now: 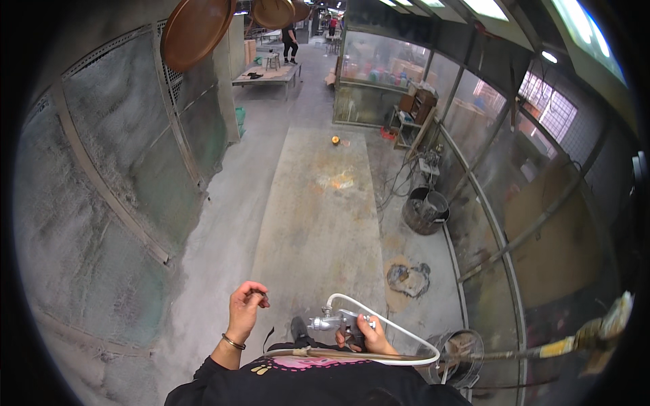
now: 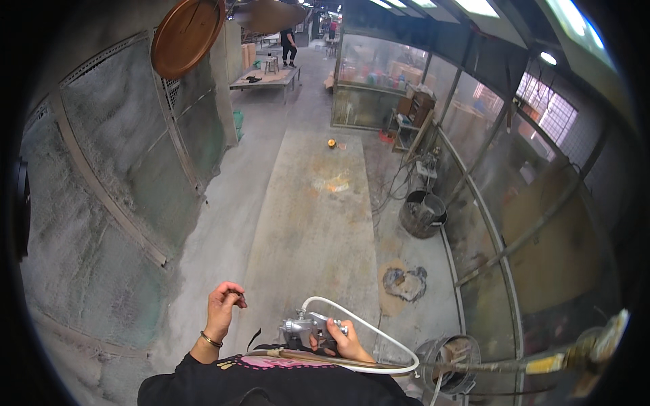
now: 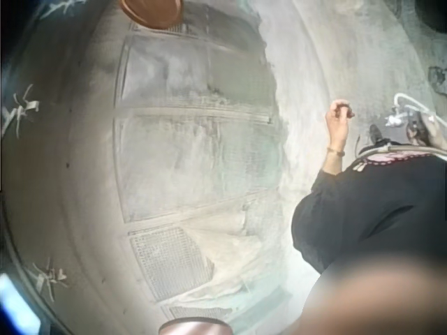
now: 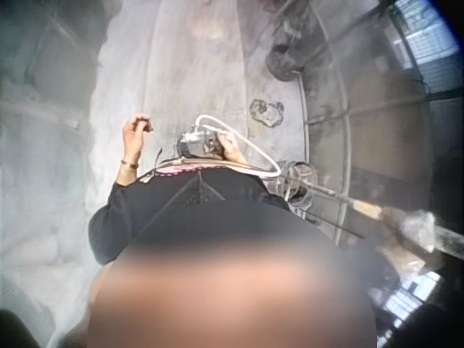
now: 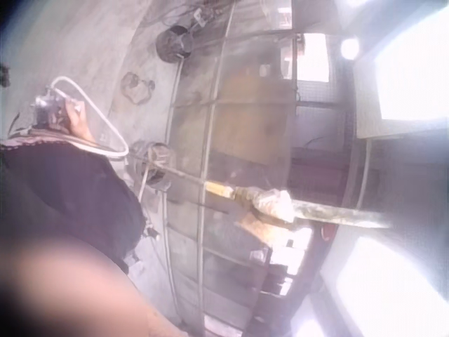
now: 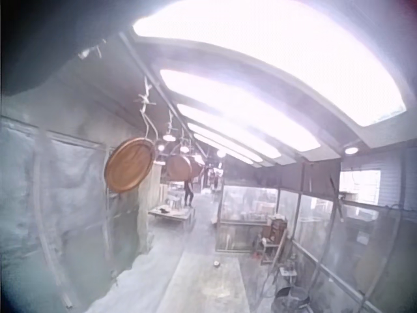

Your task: The person uses a spray gun to apply a light-colored coating to several large circular wooden objects hanging from hooks. They repeatedly rotate each object by hand to coat all sides, then move to the next object and repeat the process.

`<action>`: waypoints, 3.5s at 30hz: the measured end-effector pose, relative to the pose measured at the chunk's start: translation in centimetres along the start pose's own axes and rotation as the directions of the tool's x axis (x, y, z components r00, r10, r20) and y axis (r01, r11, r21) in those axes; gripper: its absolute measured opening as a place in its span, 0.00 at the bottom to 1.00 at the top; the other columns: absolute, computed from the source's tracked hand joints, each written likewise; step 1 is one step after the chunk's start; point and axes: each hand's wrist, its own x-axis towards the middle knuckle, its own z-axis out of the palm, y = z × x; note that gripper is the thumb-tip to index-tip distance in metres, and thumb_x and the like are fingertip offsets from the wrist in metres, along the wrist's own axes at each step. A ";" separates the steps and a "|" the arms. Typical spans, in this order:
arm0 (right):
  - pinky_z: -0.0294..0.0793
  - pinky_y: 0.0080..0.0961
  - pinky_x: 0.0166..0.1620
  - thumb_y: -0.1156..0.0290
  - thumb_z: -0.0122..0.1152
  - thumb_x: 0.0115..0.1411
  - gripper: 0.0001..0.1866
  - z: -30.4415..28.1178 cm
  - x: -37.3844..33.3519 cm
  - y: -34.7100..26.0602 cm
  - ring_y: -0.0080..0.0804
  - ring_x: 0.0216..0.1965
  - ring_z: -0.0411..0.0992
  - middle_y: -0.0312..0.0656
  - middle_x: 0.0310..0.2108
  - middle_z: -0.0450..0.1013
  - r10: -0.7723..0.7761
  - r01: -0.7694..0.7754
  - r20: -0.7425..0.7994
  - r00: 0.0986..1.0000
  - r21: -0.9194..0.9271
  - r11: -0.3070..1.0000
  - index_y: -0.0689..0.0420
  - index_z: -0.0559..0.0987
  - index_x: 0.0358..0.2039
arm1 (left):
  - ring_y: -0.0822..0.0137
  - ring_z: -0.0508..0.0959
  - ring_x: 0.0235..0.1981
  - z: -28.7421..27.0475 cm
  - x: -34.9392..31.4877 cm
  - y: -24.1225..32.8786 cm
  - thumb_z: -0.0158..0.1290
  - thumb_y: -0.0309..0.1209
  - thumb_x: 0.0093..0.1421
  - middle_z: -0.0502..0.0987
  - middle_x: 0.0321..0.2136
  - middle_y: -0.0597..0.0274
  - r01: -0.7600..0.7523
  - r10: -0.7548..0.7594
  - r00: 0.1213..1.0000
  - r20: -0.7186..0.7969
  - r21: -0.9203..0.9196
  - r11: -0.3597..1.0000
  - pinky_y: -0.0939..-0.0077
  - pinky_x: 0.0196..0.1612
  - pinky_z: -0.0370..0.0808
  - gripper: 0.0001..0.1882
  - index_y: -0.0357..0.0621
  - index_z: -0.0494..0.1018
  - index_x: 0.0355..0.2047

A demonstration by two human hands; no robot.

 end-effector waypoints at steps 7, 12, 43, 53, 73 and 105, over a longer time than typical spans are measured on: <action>0.62 0.19 0.18 0.43 0.39 0.76 0.36 -4.4 11.9 -6.4 0.33 0.27 0.75 0.55 0.30 0.77 -0.019 0.017 -0.009 1.000 -0.153 0.988 0.71 0.75 0.42 | 0.75 0.78 0.30 2.4 15.5 1.9 0.49 0.21 0.67 0.78 0.27 0.66 -0.077 0.072 0.979 0.191 0.020 0.997 0.78 0.38 0.76 0.07 0.38 0.77 0.40; 0.62 0.19 0.20 0.47 0.40 0.77 0.34 -6.9 18.0 -8.7 0.28 0.24 0.73 0.52 0.30 0.78 0.034 -0.034 -0.006 0.999 0.029 0.999 0.70 0.79 0.37 | 0.75 0.78 0.29 3.8 22.8 0.5 0.47 0.18 0.64 0.77 0.27 0.66 -0.007 0.009 0.984 0.177 -0.014 1.000 0.79 0.37 0.76 0.09 0.38 0.76 0.39; 0.56 0.18 0.19 0.46 0.47 0.75 0.30 -25.6 58.3 -24.5 0.15 0.16 0.63 0.37 0.25 0.78 0.371 -0.253 0.374 0.850 -0.328 0.910 0.60 0.83 0.35 | 0.65 0.70 0.12 11.0 49.6 1.5 0.40 0.18 0.45 0.72 0.12 0.56 0.004 0.009 0.948 -0.319 0.041 0.999 0.71 0.17 0.68 0.09 0.40 0.68 0.13; 0.57 0.19 0.18 0.41 0.50 0.72 0.32 -25.1 61.4 -25.6 0.14 0.16 0.62 0.32 0.22 0.78 0.362 -0.203 0.417 0.834 -0.378 0.903 0.57 0.86 0.28 | 0.68 0.77 0.25 11.6 49.6 1.7 0.46 0.19 0.58 0.77 0.21 0.57 -0.128 0.174 0.877 -0.447 0.132 0.983 0.73 0.33 0.75 0.08 0.39 0.73 0.23; 0.64 0.26 0.10 0.25 0.41 0.65 0.46 -30.9 66.4 -12.6 0.35 0.09 0.65 0.44 0.11 0.67 -0.290 -0.578 0.727 0.623 0.677 0.456 0.61 0.84 0.31 | 0.63 0.82 0.32 13.4 52.2 2.1 0.51 0.23 0.66 0.79 0.35 0.56 -0.128 0.139 0.914 -0.381 0.055 0.990 0.70 0.43 0.77 0.08 0.36 0.74 0.44; 0.63 0.22 0.13 0.28 0.40 0.67 0.43 -31.6 65.8 -14.9 0.28 0.11 0.70 0.35 0.13 0.70 -0.441 -0.429 0.634 0.635 0.765 0.481 0.56 0.83 0.53 | 0.66 0.80 0.31 13.8 52.4 0.6 0.53 0.31 0.68 0.79 0.33 0.58 -0.103 0.114 0.946 -0.305 0.052 0.993 0.69 0.39 0.79 0.12 0.37 0.74 0.46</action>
